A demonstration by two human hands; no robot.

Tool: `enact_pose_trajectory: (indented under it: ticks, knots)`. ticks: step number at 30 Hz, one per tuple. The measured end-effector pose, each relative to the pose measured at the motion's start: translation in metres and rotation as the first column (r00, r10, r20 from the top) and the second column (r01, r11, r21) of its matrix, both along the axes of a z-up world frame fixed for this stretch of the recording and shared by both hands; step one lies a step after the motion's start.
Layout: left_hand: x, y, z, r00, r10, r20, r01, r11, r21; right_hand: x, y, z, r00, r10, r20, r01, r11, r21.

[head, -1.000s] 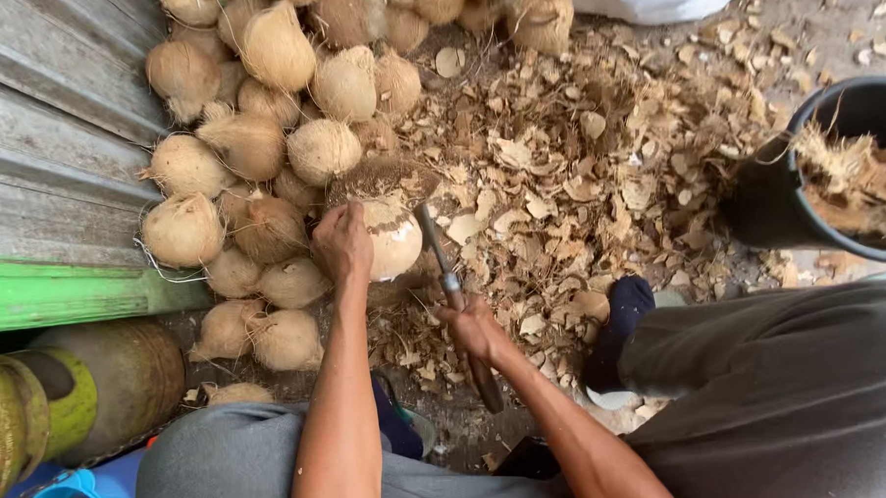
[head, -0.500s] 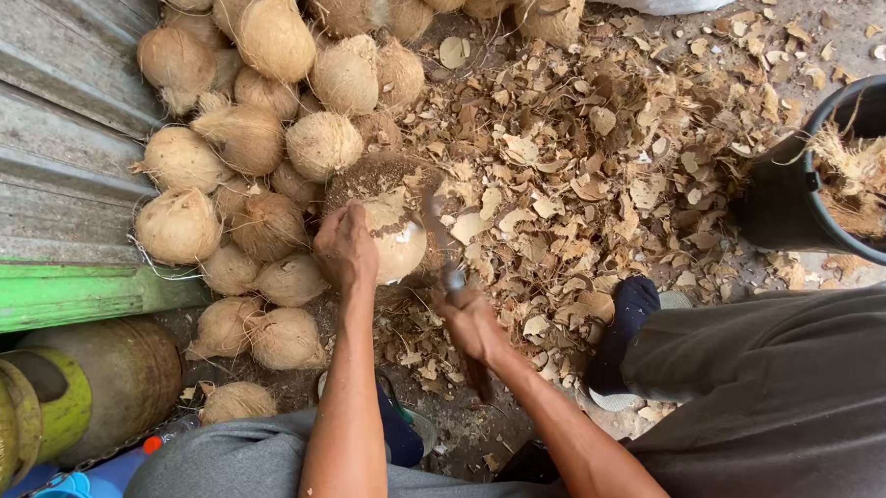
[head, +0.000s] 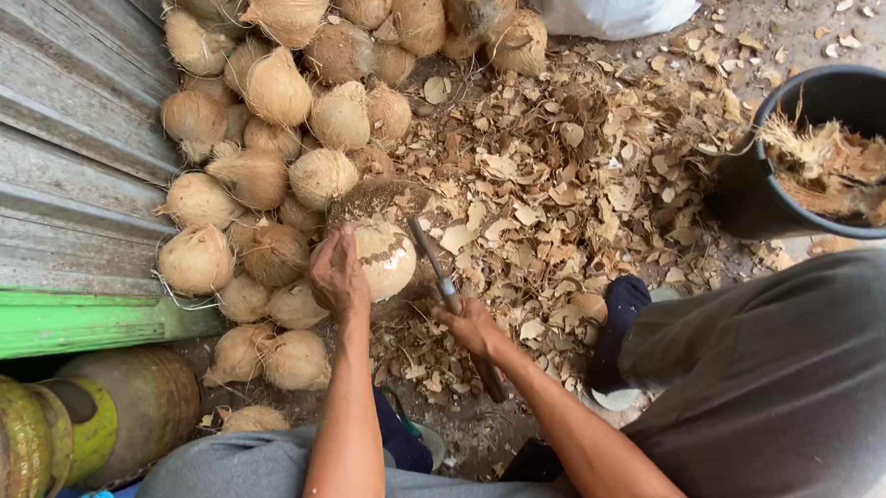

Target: The person sits on the ground and uses a curved blade to peel the husk off a coconut. They rotate the coconut in their left hand while striking and scraping away the husk with the tool in their right hand. Shredded husk accumulates on the ground around them.

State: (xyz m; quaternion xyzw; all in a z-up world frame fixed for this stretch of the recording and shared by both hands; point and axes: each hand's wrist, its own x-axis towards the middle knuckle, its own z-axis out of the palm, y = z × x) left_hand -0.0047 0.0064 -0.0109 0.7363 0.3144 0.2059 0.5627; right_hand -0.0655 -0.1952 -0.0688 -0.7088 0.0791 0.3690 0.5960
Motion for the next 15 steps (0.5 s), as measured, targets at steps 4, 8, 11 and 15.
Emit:
enact_pose_trajectory:
  ticks: [4,8,11,15]
  knots:
    - [-0.012,-0.02,0.007,0.977,-0.066,-0.202,0.125,0.947,0.296,0.006,-0.014,0.043,0.999,-0.019,-0.05,0.017,0.999,-0.032]
    - [-0.016,-0.009,0.014,0.964,-0.154,-0.218,0.172,0.983,0.065,-0.008,-0.029,0.071,0.994,-0.043,-0.103,0.034,0.996,-0.083]
    - [-0.015,0.014,0.026,0.951,-0.272,-0.149,0.248,0.955,-0.16,-0.004,-0.033,0.071,0.999,0.042,0.033,-0.04,0.998,-0.04]
    - [-0.017,0.024,0.027,0.82,-0.528,-0.22,0.508,0.849,-0.144,-0.009,-0.038,0.042,0.972,0.075,0.224,-0.054,0.994,-0.095]
